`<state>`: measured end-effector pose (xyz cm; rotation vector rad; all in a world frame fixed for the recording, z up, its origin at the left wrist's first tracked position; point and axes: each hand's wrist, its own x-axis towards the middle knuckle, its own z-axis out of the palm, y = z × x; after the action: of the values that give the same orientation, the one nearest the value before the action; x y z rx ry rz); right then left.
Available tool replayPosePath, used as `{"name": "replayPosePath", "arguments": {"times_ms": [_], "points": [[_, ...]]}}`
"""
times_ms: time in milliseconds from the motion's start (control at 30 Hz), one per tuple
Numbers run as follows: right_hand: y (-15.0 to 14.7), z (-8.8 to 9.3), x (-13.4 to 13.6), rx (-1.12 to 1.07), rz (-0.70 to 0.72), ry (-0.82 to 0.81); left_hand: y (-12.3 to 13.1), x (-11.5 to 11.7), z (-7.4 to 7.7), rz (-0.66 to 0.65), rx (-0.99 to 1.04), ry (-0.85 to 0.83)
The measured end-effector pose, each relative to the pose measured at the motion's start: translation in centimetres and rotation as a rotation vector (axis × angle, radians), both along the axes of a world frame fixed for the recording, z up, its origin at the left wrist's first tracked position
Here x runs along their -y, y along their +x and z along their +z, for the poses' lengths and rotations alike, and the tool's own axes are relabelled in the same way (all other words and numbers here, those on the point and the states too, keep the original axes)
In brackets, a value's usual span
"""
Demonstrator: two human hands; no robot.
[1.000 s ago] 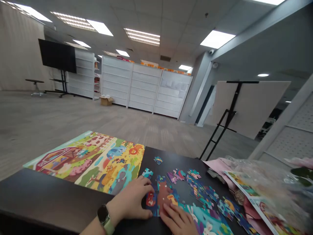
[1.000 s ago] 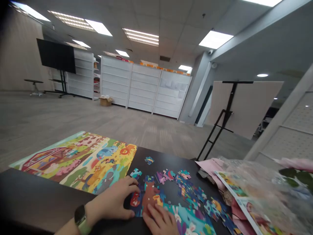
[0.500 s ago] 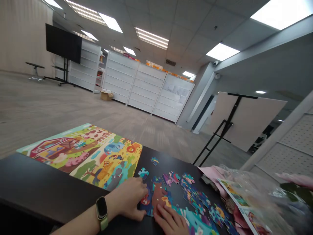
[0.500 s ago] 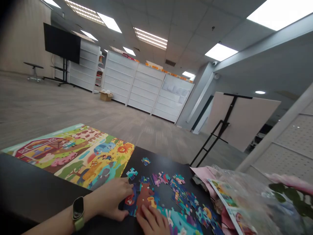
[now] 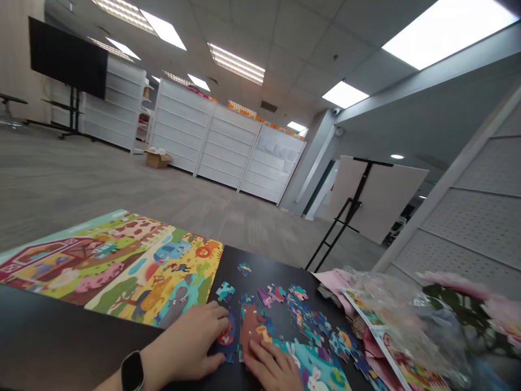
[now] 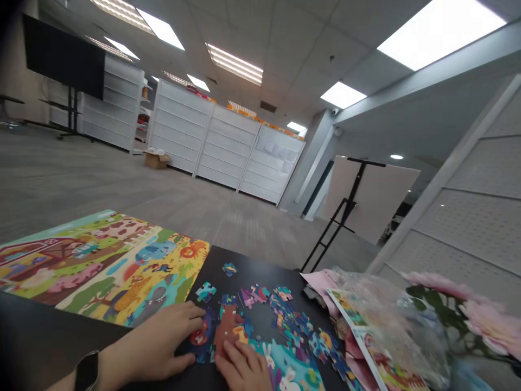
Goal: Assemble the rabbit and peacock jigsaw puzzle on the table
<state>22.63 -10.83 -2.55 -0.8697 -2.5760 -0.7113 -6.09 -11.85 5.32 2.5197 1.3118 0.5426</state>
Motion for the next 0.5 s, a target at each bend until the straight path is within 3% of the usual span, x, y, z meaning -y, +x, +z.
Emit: {"name": "replayPosePath", "arguments": {"times_ms": [200,333,400,500], "points": [[0.5,1.3,-0.7,0.050,0.117,-0.012,-1.3,1.2,-0.3,0.071,0.010,-0.054],[0.5,0.2,-0.8,-0.012,0.107,-0.012,-0.9,1.7,-1.2,0.088,0.023,-0.059],[0.2,-1.1,-0.7,-0.115,0.090,-0.022,-0.7,1.5,-2.6,0.055,0.023,-0.033],[-0.8,-3.2,-0.6,-0.285,0.031,-0.027,-1.0,0.0,-6.1,0.036,0.023,0.070]]}}
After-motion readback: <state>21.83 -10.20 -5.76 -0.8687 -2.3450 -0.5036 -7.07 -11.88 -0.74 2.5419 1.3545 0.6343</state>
